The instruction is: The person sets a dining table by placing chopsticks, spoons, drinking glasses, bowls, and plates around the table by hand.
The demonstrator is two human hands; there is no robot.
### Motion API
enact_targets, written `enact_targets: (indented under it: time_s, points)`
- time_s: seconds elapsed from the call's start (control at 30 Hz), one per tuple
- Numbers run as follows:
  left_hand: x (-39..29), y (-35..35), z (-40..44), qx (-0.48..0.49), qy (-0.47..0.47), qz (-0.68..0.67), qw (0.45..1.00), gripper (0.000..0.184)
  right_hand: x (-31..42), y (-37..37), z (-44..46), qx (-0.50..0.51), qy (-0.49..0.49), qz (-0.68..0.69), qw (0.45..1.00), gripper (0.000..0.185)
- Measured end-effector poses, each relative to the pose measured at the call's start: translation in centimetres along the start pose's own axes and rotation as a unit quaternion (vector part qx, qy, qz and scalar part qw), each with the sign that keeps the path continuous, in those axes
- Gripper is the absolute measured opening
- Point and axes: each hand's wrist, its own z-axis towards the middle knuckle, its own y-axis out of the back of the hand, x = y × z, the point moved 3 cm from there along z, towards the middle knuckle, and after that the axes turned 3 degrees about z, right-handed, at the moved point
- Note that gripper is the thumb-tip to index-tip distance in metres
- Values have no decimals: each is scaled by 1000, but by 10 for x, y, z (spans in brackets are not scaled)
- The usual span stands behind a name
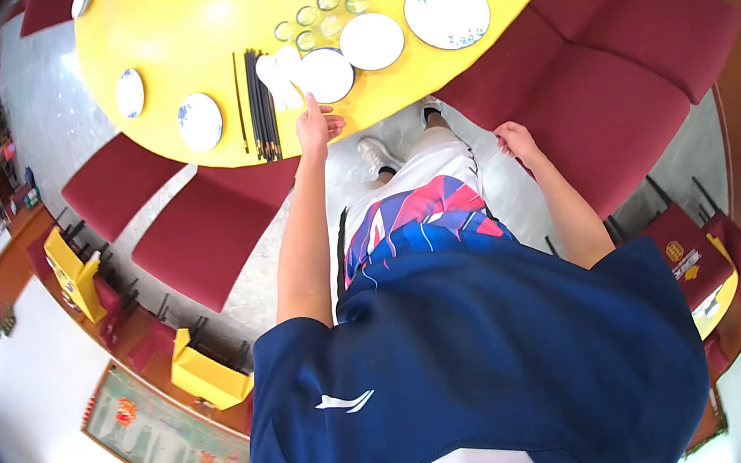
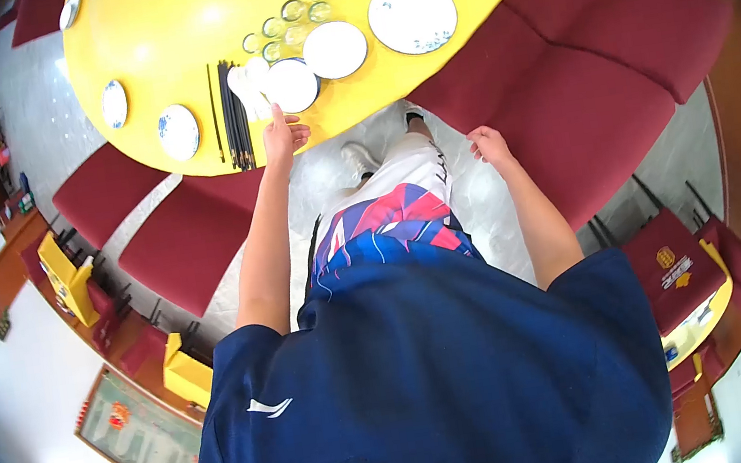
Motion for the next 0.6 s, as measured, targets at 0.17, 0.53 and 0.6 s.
enact_targets:
  time_s: [0.17, 0.53, 0.6]
  points:
    - [69, 41, -25, 47, -65, 13, 997, 45, 2, -32, 4, 3, 33, -88, 996, 14]
    - [466, 263, -85, -2, 112, -212, 971, 33, -86, -241, 11, 9, 101, -219, 971, 32]
    - [541, 318, -105, -79, 86, -297, 948, 29, -98, -308, -15, 73, 72, -274, 956, 41]
